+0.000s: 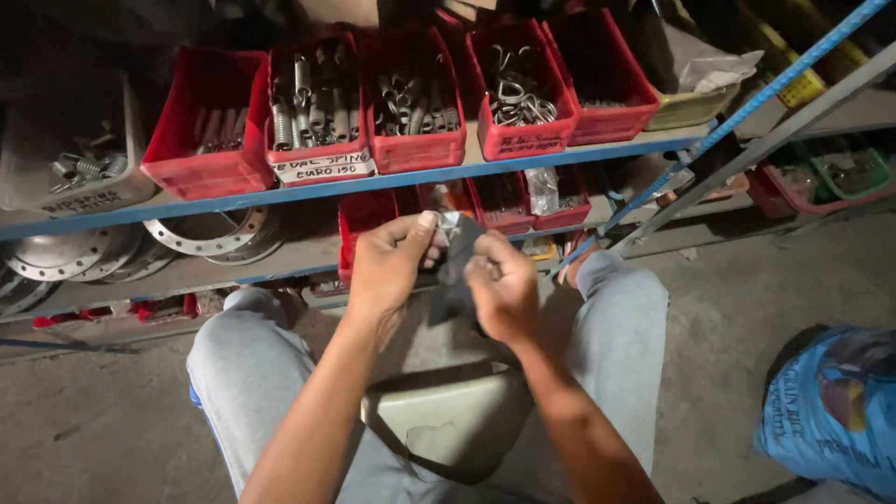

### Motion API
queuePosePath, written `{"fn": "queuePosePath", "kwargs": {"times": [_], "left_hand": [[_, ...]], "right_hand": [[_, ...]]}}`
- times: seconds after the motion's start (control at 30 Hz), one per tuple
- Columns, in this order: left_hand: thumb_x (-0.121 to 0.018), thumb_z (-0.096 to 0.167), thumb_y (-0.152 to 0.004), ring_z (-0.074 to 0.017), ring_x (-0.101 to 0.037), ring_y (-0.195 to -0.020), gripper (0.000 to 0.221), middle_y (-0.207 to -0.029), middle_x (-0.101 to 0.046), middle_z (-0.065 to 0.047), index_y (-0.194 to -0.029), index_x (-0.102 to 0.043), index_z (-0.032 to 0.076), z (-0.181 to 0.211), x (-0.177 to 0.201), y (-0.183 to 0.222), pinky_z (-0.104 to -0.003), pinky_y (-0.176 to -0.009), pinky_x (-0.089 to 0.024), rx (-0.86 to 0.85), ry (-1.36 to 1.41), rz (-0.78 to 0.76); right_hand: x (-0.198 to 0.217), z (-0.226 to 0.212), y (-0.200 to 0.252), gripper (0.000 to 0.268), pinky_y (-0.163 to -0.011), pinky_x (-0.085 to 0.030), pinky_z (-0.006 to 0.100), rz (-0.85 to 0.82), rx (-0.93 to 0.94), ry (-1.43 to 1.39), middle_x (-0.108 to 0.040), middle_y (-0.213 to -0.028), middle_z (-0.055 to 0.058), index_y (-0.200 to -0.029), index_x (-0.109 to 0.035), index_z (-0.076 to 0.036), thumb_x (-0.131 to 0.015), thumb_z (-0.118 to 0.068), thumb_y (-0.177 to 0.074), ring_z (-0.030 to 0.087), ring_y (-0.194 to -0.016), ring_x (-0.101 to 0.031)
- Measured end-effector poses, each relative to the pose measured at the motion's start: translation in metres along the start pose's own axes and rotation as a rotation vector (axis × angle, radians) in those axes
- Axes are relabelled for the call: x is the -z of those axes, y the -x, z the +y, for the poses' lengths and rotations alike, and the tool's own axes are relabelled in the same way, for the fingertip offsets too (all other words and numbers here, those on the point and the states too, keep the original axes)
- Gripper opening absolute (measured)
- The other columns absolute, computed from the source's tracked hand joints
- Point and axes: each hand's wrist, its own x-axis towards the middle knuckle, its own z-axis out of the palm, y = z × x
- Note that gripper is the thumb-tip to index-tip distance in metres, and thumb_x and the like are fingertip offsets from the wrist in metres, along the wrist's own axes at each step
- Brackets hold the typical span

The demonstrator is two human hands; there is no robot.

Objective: Sorting and examining small motorcycle parts from storage bins

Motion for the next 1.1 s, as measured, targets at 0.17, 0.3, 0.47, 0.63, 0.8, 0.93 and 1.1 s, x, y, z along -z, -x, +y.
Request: {"fn": "queuePosePath", "kwargs": {"times": [0.17,0.3,0.47,0.63,0.8,0.93,1.1], "left_hand": [[-0.073,0.020,-0.096,-0.0175,-0.063,-0.058,0.026,-0.070,-0.067,-0.016,-0.096,-0.076,-0.006,-0.019,-0.001,-0.011,-0.026,-0.047,-0.051,0.133,0.097,0.034],[-0.068,0.011,-0.095,-0.0119,-0.061,-0.068,0.017,-0.066,-0.070,-0.008,-0.084,-0.081,0.010,0.003,-0.001,0.008,-0.032,-0.069,-0.055,-0.291,-0.289,0.054],[-0.073,0.009,-0.095,-0.0258,-0.069,-0.070,0.012,-0.072,-0.070,-0.008,-0.084,-0.078,0.011,-0.007,0.002,0.001,-0.034,-0.073,-0.055,-0.679,-0.428,0.075],[-0.075,0.012,-0.094,-0.0261,-0.070,-0.071,0.007,-0.075,-0.069,-0.004,-0.089,-0.078,0.013,0.002,0.009,-0.008,-0.034,-0.072,-0.057,-0.945,-0.541,0.001],[-0.061,0.010,-0.095,-0.0305,-0.060,-0.072,0.013,-0.076,-0.059,-0.008,-0.085,-0.070,0.010,0.030,0.010,0.004,-0.040,-0.074,-0.054,-1.358,-0.706,-0.343],[-0.063,0.004,-0.092,-0.0303,-0.056,-0.068,0.010,-0.074,-0.053,-0.006,-0.087,-0.069,0.011,0.014,0.008,0.008,-0.039,-0.070,-0.052,-1.270,-0.680,-0.232],[-0.069,0.012,-0.088,-0.0308,-0.074,-0.078,0.011,-0.077,-0.076,-0.009,-0.084,-0.080,0.013,0.000,-0.001,0.019,-0.040,-0.075,-0.056,-0.509,-0.383,0.158]], "right_hand": [[-0.014,-0.037,-0.002,0.008,-0.060,-0.046,0.030,-0.004,0.411,0.065,-0.047,-0.068,0.005,-0.081,-0.064,-0.006,-0.066,-0.005,-0.089,0.021,-0.060,-0.052],[-0.017,-0.035,0.000,0.016,-0.061,-0.046,0.034,0.053,0.377,0.077,-0.046,-0.066,0.008,-0.079,-0.062,-0.005,-0.061,-0.007,-0.095,0.024,-0.060,-0.053],[-0.014,-0.029,0.006,0.022,-0.063,-0.045,0.032,0.030,0.163,-0.074,-0.046,-0.063,0.005,-0.074,-0.060,-0.006,-0.058,-0.004,-0.095,0.014,-0.063,-0.048],[-0.002,-0.011,0.008,0.021,-0.069,-0.051,0.028,-0.061,-0.129,-0.301,-0.058,-0.069,0.000,-0.086,-0.074,-0.003,-0.056,-0.003,-0.097,0.010,-0.069,-0.050],[-0.001,0.027,-0.001,0.019,-0.056,-0.055,0.029,-0.281,-0.429,-0.482,-0.066,-0.066,0.012,-0.094,-0.072,0.005,-0.059,-0.009,-0.095,0.015,-0.057,-0.061],[-0.005,0.022,0.001,0.026,-0.054,-0.055,0.026,-0.300,-0.438,-0.398,-0.069,-0.069,0.015,-0.106,-0.074,0.004,-0.058,-0.015,-0.098,0.015,-0.058,-0.063],[-0.016,-0.057,0.009,0.030,-0.063,-0.048,0.026,-0.031,0.245,0.080,-0.049,-0.059,0.003,-0.070,-0.063,-0.007,-0.057,-0.010,-0.099,0.016,-0.056,-0.051]]}}
